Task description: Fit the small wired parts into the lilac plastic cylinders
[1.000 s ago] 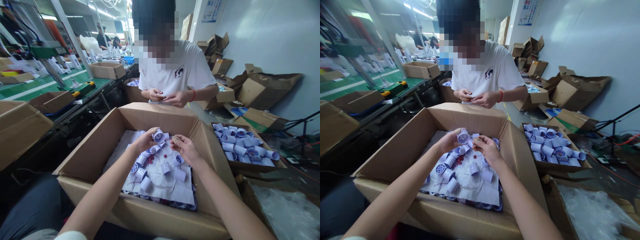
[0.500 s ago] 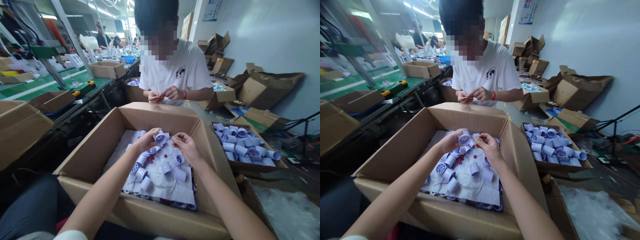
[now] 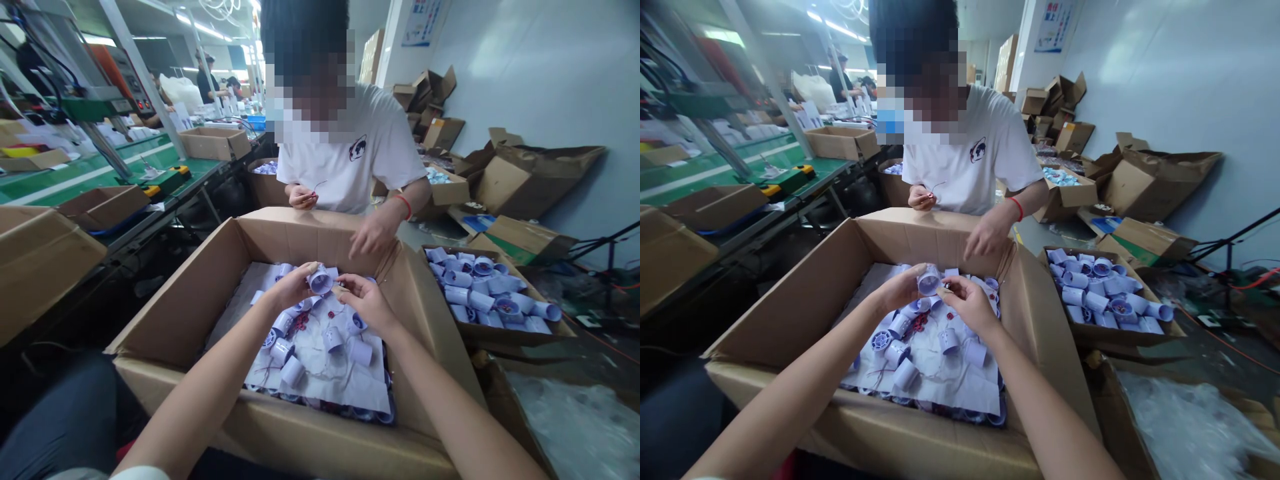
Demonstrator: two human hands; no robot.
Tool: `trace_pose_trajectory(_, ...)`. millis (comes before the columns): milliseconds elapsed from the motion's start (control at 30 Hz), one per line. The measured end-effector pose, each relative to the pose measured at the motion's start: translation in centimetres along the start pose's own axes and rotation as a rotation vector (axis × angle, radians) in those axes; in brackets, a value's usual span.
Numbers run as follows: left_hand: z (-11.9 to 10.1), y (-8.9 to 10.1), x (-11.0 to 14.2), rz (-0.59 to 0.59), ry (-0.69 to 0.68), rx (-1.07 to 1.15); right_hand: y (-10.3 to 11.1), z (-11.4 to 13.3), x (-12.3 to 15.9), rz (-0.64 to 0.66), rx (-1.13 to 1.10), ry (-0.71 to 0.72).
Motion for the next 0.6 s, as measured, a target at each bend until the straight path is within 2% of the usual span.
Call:
trace_pose_trajectory(200, 0.09, -0.22, 0.11, 0.010, 0.013, 0.015, 0.23, -0.28, -0.15, -0.031, -0.001, 0.000)
trace_pose_trajectory(367, -0.01, -0.62, 0.17, 0.059, -0.001, 0.036, 0.29, -0.43, -0.16, -0.002, 0.101, 0.083)
trace_pose_trajectory(467, -0.05, -0.72, 0.26, 0.049, 0.000, 0.037, 0.46, -0.48, -0.19, -0.022, 0.170, 0.140)
trace_pose_trajectory(600, -0.02, -0.63, 0.32, 0.026, 0.008, 0.037, 0.25, -0.51, -0.10, 0.004, 0.148, 0.160)
Point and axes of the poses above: each hand's wrist, its own x-axis away from the middle knuckle, its own y-axis out of the back of the hand, z = x × y, the point moved 6 cm from there along -x, towards the middle knuckle, and after that the axes turned 12 degrees about -z, right-handed, at the moved point
